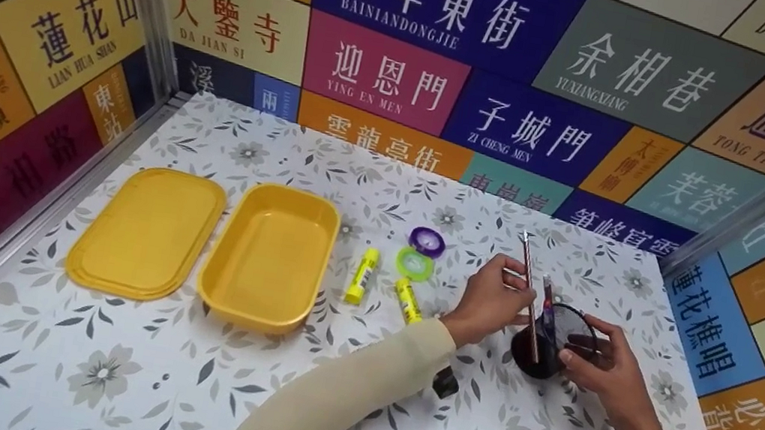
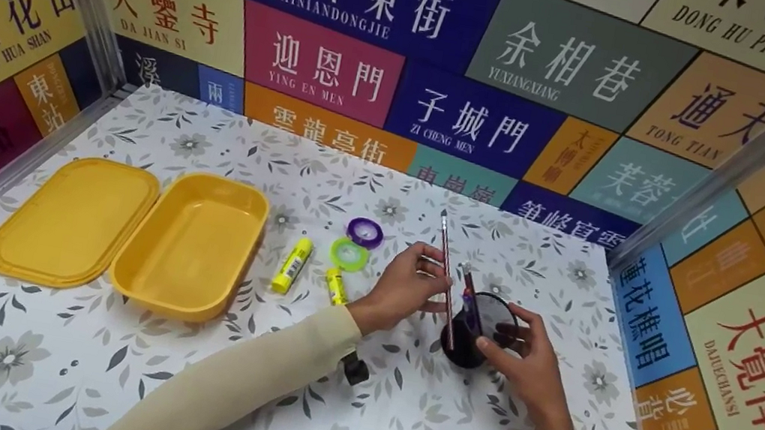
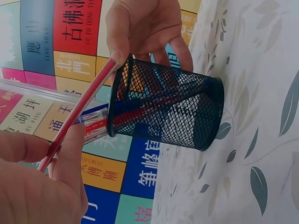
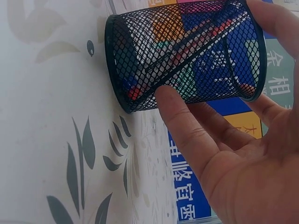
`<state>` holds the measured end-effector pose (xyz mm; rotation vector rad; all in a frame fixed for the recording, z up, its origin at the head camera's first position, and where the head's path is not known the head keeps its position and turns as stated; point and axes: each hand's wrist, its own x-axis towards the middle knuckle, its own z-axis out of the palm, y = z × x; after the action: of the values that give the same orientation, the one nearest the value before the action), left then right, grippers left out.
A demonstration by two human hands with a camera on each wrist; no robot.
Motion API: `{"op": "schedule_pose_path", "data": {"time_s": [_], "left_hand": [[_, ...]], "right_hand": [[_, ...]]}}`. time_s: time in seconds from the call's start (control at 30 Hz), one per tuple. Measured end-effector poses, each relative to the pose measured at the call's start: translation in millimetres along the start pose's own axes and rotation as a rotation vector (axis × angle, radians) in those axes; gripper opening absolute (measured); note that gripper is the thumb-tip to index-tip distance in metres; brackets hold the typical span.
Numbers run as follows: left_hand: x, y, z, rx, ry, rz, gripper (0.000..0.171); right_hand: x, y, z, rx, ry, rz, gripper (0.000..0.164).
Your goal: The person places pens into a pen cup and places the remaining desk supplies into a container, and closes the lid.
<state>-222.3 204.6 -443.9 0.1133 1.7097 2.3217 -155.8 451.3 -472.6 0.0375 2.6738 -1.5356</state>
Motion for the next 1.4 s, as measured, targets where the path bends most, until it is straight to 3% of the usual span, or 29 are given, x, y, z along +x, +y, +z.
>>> {"op": "schedule_pose_path", "data": {"time_s": [0.23, 0.57, 0.8, 1.03, 1.23, 1.4], "left_hand": [[-0.3, -1.8, 2.5, 0.009, 0.050, 0.021, 0.020], [-2.0, -8.9, 5.4, -0.049, 0.035, 0.096, 0.021], [-3.5, -11.4, 11.9, -0.041, 0.030, 0.153, 0.022], [-2.9, -7.2, 12.2, 0.062, 0.029, 0.224, 0.020], [-2.0, -7.5, 8.5, 0.224, 0.050, 0.315, 0.018], [-2.4, -14.2, 8.2, 0.316, 0.012, 0.357, 0.017]], "right_hand": [[-1.4, 3.4, 1.6, 0.032, -0.001, 0.009, 0.075], [-2.2, 8.7, 2.2, 0.076, -0.012, -0.001, 0.075], [-3.4, 10.3, 3.2, 0.112, -0.009, -0.006, 0.075], [-1.3, 5.7, 2.5, 0.103, -0.009, 0.001, 0.075], [-0.2, 2.5, -0.1, 0.092, -0.015, -0.001, 0.075], [-1.3, 2.6, -0.8, 0.089, -0.012, -0.010, 0.075]]}}
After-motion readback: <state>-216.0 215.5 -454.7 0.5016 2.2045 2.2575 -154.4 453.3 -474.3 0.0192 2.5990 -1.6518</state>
